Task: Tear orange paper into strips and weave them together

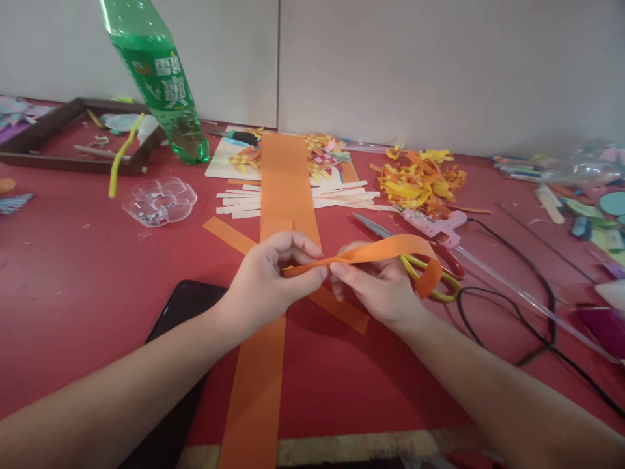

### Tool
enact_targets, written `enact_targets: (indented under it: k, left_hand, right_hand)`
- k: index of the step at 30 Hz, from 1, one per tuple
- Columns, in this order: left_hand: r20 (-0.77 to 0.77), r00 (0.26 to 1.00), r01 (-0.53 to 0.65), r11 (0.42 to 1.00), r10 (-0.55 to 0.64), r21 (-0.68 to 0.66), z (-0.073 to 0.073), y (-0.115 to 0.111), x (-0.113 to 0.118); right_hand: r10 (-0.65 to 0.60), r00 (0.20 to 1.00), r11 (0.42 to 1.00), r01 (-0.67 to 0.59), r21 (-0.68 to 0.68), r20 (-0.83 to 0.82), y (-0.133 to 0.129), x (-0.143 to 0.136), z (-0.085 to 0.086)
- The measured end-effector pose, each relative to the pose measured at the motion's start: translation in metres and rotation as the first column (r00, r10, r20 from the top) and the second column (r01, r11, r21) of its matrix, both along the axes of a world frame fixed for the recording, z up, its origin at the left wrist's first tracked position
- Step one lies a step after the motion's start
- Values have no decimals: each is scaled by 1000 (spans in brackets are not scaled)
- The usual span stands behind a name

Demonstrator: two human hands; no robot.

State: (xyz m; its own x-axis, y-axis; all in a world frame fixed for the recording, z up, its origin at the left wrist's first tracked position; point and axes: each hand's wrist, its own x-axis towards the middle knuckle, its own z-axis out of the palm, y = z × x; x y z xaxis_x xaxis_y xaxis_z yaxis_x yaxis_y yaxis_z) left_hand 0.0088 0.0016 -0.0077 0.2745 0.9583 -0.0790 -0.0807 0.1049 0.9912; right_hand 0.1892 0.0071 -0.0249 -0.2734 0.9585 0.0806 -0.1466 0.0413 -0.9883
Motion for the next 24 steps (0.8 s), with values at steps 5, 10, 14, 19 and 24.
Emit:
enact_targets:
  k: [5, 10, 14, 19, 24]
  left_hand:
    - [11, 999, -38, 999, 39, -38, 1, -1, 2]
    - [51, 980, -192, 981, 193, -36, 0, 6, -3]
    - [128, 948, -283, 956, 291, -79, -3, 11, -8]
    - [52, 986, -156, 988, 156, 0, -6, 8, -4]
    - [17, 992, 126, 991, -127, 42, -3, 3, -1]
  right_hand:
    - [-9, 999, 1000, 8, -27, -33, 0, -1, -2]
    - [-217, 968, 973, 204, -112, -126, 11, 4, 1]
    - [-325, 935, 943, 309, -127, -140, 21, 11, 5]
    - [-208, 973, 977, 202, -62, -100, 13, 8, -1]
    - [1, 1000, 1000, -1, 0, -9, 1, 2, -4]
